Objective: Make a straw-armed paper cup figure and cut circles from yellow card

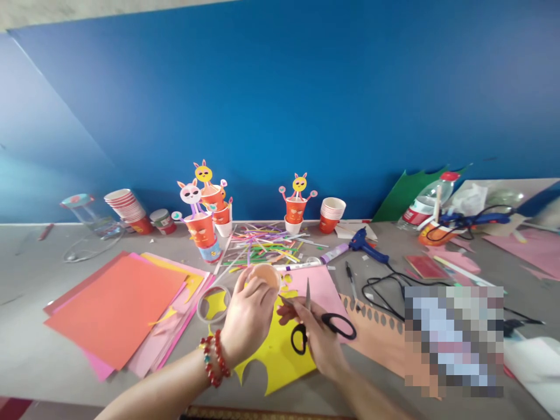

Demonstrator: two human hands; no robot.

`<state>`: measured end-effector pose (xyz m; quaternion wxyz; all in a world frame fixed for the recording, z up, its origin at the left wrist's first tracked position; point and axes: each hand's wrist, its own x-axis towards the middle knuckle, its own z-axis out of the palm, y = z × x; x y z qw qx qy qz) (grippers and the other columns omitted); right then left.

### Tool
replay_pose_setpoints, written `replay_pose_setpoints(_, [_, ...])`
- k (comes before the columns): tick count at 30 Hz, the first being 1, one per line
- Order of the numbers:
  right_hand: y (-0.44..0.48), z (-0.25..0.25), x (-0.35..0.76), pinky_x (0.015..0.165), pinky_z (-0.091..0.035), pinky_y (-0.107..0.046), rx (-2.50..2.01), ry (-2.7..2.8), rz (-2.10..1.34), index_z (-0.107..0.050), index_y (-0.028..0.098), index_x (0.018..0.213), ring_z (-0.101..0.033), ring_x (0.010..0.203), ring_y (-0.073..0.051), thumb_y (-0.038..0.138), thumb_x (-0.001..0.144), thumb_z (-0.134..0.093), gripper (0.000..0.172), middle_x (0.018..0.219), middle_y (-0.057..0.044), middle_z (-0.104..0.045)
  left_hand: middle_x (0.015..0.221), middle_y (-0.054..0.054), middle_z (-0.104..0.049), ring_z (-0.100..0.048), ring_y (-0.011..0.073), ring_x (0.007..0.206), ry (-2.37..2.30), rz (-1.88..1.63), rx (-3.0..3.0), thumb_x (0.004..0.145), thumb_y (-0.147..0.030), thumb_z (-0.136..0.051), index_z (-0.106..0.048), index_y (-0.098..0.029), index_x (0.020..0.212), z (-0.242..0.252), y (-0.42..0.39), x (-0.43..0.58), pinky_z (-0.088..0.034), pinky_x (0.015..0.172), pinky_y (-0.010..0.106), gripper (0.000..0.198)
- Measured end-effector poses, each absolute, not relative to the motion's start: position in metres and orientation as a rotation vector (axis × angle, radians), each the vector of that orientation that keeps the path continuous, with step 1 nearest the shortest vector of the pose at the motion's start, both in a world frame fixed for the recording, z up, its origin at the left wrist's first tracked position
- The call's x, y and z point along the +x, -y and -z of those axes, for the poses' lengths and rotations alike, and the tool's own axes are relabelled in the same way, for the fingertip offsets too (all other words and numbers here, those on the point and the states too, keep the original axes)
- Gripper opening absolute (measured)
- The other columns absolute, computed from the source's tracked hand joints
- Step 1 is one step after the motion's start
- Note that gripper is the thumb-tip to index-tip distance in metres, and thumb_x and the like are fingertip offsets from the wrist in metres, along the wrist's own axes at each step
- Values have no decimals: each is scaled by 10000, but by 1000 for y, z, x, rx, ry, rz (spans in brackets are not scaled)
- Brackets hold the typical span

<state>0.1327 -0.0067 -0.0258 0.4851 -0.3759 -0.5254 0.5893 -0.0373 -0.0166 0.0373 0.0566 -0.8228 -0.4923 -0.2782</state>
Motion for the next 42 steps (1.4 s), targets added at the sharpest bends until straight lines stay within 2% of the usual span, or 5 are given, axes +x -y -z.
replay_pose_setpoints(8, [2, 19, 144, 753, -578, -309, -859, 1733, -1036, -730, 216, 983, -722, 761, -223, 388, 972, -503, 286, 832, -67, -758, 889, 44, -696, -626, 211, 883, 1679, 1089, -2662, 870, -94, -537, -590, -189, 831, -40, 9, -46, -479, 879, 373, 116])
replay_pose_setpoints(21, [7, 13, 145, 669, -605, -299, -974, 1614, -1026, -713, 192, 960, -722, 756, -231, 441, 935, -555, 296, 823, -69, -748, 872, 24, -717, -636, 185, 808, 2015, 1167, -2780, 893, -168, -549, -661, -204, 895, -43, 8, -47, -458, 675, 250, 117])
replay_pose_setpoints(29, [3, 10, 144, 396, -507, -214, -959, 1708, -1123, -725, 177, 898, -632, 526, -160, 408, 940, -559, 288, 697, -46, -709, 881, 10, -736, -659, 172, 806, 2003, 1202, -2807, 920, -231, -555, -674, -217, 912, -34, 8, -51, -477, 763, 258, 120])
replay_pose_setpoints(37, [0, 11, 144, 676, -565, -313, -902, 1848, -975, -730, 191, 906, -691, 706, -210, 341, 961, -538, 250, 768, -52, -729, 881, 0, -749, -681, 188, 820, 1937, 1127, -2740, 937, -245, -541, -663, -230, 949, -29, 11, -51, -498, 873, 349, 124])
replay_pose_setpoints(42, [2, 7, 145, 583, -562, -291, -1002, 1794, -1000, -727, 184, 911, -712, 716, -233, 392, 937, -560, 268, 787, -68, -745, 973, 18, -755, -687, 198, 894, 1967, 1154, -2695, 914, -223, -571, -660, -229, 1032, -26, 12, -52, -520, 849, 338, 148])
